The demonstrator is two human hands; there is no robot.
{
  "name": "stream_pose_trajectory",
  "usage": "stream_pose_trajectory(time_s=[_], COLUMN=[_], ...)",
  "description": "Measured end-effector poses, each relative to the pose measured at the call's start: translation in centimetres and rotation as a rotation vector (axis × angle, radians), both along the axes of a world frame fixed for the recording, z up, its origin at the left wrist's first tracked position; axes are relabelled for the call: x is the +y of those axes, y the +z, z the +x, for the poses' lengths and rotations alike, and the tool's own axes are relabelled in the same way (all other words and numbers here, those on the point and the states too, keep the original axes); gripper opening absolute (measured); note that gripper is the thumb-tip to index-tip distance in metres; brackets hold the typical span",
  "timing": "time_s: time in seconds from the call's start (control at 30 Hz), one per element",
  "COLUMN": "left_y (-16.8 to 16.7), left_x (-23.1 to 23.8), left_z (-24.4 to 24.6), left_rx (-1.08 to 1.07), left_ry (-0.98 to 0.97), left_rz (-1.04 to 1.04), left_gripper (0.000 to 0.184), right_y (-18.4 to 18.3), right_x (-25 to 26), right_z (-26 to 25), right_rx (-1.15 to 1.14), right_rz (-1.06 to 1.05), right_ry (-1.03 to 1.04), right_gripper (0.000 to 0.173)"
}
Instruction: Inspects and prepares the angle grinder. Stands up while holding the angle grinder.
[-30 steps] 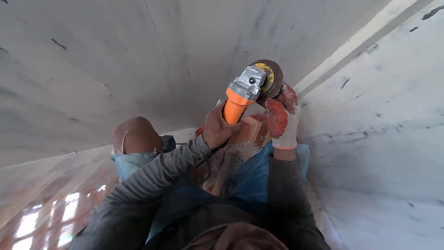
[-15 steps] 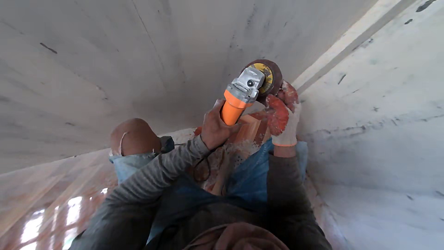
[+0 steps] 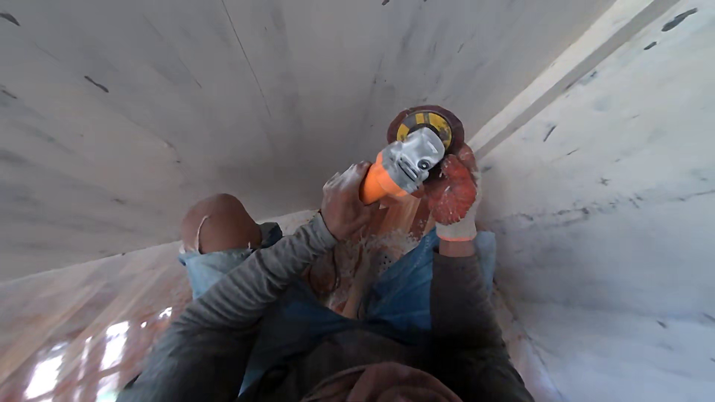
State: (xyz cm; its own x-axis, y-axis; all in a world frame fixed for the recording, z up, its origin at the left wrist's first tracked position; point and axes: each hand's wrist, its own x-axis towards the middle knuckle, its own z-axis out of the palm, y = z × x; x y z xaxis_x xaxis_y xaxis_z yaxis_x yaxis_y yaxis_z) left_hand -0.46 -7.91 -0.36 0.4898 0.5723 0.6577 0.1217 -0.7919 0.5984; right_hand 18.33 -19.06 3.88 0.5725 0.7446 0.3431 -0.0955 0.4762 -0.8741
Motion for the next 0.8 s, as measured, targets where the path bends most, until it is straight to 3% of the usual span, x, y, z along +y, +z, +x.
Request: stream_pose_trajectory(time_s=[0.23, 0.4, 0.5, 0.6, 0.7, 0.8], left_y=[0.1, 0.1, 0.2, -0.1, 0.1, 0.0], left_x=[0.3, 0.3, 0.3, 0.6, -0.2, -1.2], left_z=[0.0, -0.1, -0.3, -0.5, -0.5, -0.3], left_rx=[0.022, 0.029, 0.053, 0.067, 0.041, -0.036], left_ry=[0.013, 0.008, -0.058, -0.264, -0.467, -0.594], left_rz=[0.211, 0.183, 0.0, -0.367, -0.723, -0.931], left_gripper=[0.059, 0.061, 0.061, 0.066, 0.066, 0.058], right_y=[0.7, 1.0, 1.2, 1.5, 0.2, 0.2], right_x=[-0.8, -0.6, -0.1, 0.1, -0.5, -1.2], right_z=[-0.3, -0.1, 0.8, 1.1, 2.5, 2.8], right_rx=[-0.087, -0.08, -0.096, 0.034, 0.172, 0.119], right_rz=[-0.161, -0.106, 0.074, 0.179, 0.111, 0.041], right_ry=[-0.184, -0.13, 0.028, -0.009, -0.062, -0.256], right_gripper=[0.031, 0.03, 0.052, 0.062, 0.06, 0.053])
